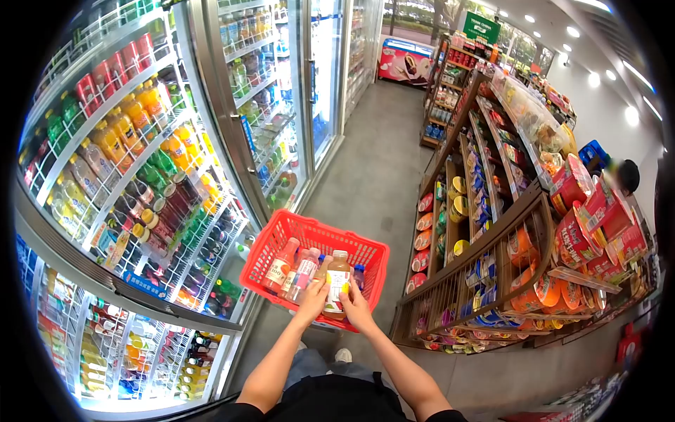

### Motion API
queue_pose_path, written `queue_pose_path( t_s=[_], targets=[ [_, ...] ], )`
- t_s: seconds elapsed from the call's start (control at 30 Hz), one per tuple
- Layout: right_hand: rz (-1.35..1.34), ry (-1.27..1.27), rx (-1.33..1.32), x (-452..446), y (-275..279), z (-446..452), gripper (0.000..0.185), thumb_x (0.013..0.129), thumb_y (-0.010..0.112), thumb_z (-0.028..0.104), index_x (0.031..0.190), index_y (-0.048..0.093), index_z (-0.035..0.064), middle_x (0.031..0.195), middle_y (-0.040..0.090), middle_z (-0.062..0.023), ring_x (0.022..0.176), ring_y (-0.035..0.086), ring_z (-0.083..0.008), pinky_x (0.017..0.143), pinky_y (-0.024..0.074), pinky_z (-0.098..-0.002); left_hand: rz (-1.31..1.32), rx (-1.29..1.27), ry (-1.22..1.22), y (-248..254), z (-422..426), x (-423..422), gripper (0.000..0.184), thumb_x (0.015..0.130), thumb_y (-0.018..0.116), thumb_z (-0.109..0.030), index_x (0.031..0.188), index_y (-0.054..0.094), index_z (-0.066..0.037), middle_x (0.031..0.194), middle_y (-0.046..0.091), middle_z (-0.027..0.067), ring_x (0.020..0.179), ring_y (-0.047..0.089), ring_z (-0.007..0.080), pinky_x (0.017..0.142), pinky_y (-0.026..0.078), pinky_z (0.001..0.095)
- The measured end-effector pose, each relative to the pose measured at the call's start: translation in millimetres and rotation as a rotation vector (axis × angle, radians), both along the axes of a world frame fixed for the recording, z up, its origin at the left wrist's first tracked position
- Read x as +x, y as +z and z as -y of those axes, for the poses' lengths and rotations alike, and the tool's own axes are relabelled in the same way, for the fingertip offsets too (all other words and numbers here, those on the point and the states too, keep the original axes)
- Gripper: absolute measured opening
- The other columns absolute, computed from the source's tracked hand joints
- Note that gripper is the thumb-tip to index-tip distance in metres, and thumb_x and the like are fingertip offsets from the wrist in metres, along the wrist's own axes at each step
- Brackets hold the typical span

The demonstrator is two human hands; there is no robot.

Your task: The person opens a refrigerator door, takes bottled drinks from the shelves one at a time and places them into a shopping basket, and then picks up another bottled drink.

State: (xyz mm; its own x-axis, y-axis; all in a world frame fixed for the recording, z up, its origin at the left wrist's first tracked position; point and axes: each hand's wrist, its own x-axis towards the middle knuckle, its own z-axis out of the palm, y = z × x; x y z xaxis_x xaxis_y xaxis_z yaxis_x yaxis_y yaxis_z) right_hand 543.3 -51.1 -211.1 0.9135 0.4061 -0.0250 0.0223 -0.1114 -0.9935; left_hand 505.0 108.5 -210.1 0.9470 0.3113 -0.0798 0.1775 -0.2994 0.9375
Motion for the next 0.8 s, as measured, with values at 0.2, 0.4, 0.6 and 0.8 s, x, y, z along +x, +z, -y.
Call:
queue_pose_path(
  t_s=[0.2,0.4,0.6,0.8],
  targets=[
    [-0.136,-0.043,-0.216,4,19,-8,0.064,0.096,0.057,0.016,0.15,0.026,0.0021,0.131,0.057,-0.0198,0.118,0.057,-0.0232,0.099,0.0444,-0.0341,-0.218,-0.291,-0.06,-3,-7,14,0.047,0.101,0.048,-0.029,0.132,0.051,0.006,0.125,0.059,0.0203,0.11,0.061,0.0253,0.094,0.046,0.0344],
    [-0.247,-0.14,-0.39,9,30,-16,0.061,0.096,0.053,0.02,0.149,0.027,0.002,0.122,0.059,-0.0288,0.112,0.061,-0.0344,0.095,0.0471,-0.0387,-0.115,-0.076,-0.203,-12,-11,36,0.032,0.098,0.048,-0.023,0.115,0.061,0.001,0.072,0.062,0.0126,0.065,0.062,0.0218,0.062,0.049,0.0371],
    [-0.124,-0.317,-0.431,13,-23,-14,0.065,0.094,0.049,0.013,0.148,0.019,-0.0078,0.123,0.055,-0.0343,0.114,0.057,-0.0432,0.098,0.0447,-0.044,-0.176,-0.115,-0.407,-38,2,58,0.032,0.098,0.05,-0.023,0.12,0.059,-0.001,0.072,0.061,0.0037,0.062,0.057,0.0114,0.058,0.047,0.0296],
    [-0.012,-0.329,-0.467,4,-12,-20,0.068,0.091,0.047,0.004,0.144,0.009,-0.0171,0.14,0.035,-0.0381,0.132,0.038,-0.0455,0.11,0.033,-0.0422,-0.101,0.05,-0.339,-60,14,67,0.031,0.091,0.056,-0.024,0.11,0.066,-0.001,0.093,0.064,0.0286,0.09,0.061,0.0424,0.081,0.049,0.0474]
  ],
)
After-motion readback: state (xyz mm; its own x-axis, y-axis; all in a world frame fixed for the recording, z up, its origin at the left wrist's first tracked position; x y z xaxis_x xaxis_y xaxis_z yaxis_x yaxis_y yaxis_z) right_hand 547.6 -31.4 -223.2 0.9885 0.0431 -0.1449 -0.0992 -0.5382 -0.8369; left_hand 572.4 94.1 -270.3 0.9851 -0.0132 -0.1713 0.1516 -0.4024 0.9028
